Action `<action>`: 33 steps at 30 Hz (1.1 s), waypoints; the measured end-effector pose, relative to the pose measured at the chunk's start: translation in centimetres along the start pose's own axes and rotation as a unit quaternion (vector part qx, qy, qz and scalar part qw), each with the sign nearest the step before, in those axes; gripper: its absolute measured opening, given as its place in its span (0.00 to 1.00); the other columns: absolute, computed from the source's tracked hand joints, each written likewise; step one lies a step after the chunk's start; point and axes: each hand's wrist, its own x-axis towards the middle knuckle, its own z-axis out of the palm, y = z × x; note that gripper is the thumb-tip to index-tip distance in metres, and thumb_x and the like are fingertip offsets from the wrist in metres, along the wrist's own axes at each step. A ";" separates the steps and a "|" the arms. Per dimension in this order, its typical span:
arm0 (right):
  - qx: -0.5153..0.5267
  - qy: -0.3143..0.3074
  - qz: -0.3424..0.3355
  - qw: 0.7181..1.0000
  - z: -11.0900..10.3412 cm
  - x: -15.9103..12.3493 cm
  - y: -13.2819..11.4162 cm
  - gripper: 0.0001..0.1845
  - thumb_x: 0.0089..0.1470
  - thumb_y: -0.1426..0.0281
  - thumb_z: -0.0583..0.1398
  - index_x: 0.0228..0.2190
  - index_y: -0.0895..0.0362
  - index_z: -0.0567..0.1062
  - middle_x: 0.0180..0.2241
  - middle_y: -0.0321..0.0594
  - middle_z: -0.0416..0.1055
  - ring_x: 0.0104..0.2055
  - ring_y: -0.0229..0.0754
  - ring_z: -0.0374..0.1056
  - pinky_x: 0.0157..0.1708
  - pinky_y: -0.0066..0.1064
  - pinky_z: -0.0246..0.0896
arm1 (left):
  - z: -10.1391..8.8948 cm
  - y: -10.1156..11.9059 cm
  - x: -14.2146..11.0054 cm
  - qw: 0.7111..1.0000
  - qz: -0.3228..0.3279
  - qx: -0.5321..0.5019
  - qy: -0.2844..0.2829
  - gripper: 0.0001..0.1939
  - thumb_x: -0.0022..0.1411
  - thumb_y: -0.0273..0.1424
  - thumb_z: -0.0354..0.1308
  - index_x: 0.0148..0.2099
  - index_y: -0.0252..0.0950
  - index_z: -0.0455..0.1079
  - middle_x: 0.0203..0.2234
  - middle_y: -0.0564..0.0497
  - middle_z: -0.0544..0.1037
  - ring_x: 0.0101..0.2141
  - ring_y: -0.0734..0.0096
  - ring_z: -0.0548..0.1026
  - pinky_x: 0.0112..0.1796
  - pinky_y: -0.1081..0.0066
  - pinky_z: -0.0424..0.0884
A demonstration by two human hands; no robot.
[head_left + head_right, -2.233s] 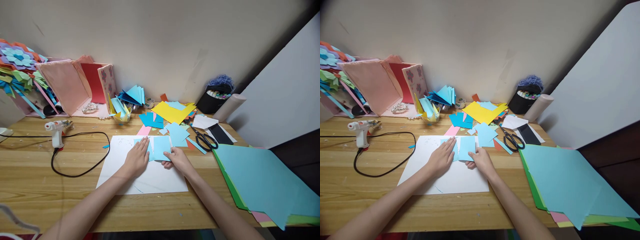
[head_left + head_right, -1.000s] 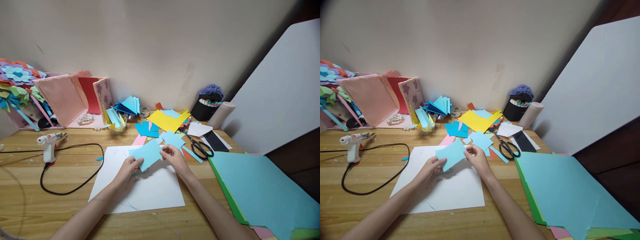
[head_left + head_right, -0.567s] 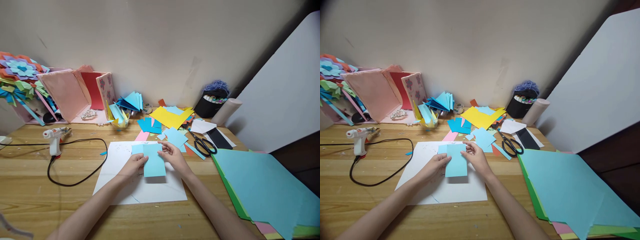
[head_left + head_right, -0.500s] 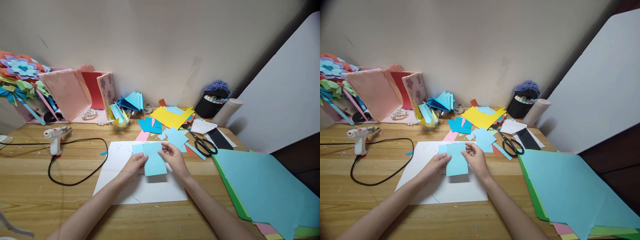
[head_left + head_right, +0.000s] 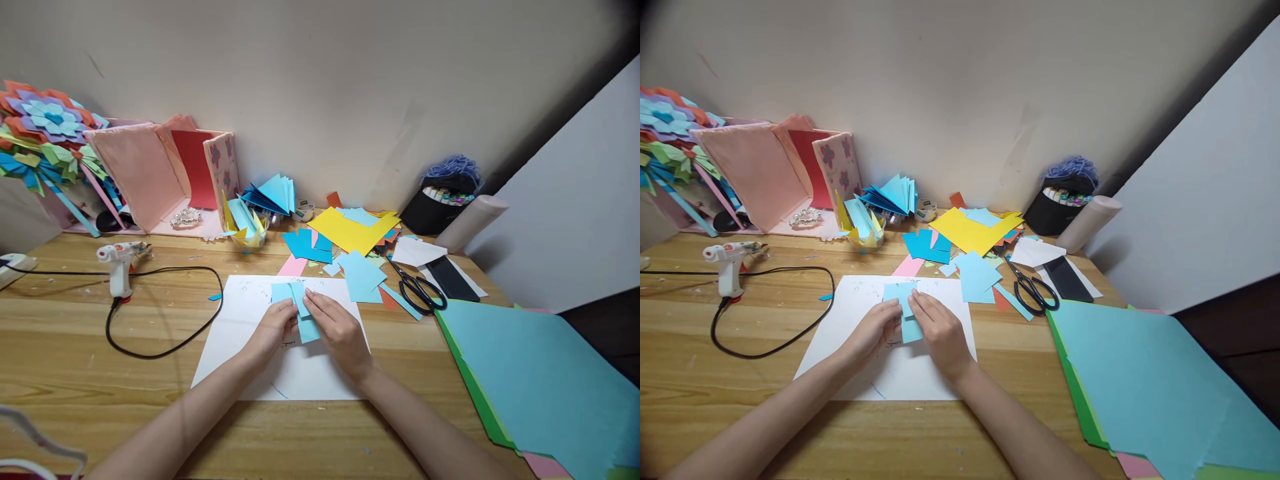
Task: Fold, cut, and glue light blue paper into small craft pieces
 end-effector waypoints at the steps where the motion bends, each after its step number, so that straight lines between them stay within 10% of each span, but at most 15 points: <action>1: -0.003 -0.001 -0.001 1.000 0.0 0.0 0.0 0.23 0.55 0.82 0.49 0.52 0.59 0.65 0.49 0.48 0.67 0.52 0.44 0.62 0.49 0.38 0.63 | -0.1 0.0 0.1 1.000 0.004 -0.007 -0.001 0.06 0.47 0.31 0.57 0.27 0.33 0.64 0.21 0.55 0.69 0.27 0.74 0.67 0.31 0.74 0.63; 16: 0.085 -0.027 0.033 0.995 -0.4 0.3 -0.3 0.26 0.51 0.81 0.51 0.52 0.56 0.64 0.51 0.46 0.64 0.52 0.46 0.59 0.49 0.42 0.60 | -0.7 0.0 0.3 0.987 0.071 0.133 -0.051 0.16 0.49 0.40 0.59 0.35 0.31 0.68 0.24 0.53 0.69 0.26 0.74 0.65 0.30 0.74 0.62; 26: 0.371 -0.095 0.337 0.860 -2.2 1.0 2.1 0.09 0.48 0.65 0.60 0.27 0.59 0.74 0.30 0.41 0.72 0.33 0.40 0.68 0.33 0.32 0.64 | -1.6 -0.3 0.5 0.971 0.077 0.209 -0.088 0.24 0.55 0.39 0.54 0.53 0.36 0.59 0.32 0.48 0.74 0.31 0.67 0.70 0.31 0.72 0.63; 33: 0.317 -0.099 0.329 0.884 -2.2 1.0 1.8 0.06 0.49 0.69 0.57 0.25 0.58 0.71 0.28 0.38 0.70 0.32 0.38 0.65 0.34 0.30 0.59 | -1.7 -0.6 0.6 0.960 0.085 0.258 -0.068 0.22 0.53 0.38 0.55 0.49 0.36 0.62 0.28 0.50 0.73 0.28 0.67 0.69 0.28 0.73 0.61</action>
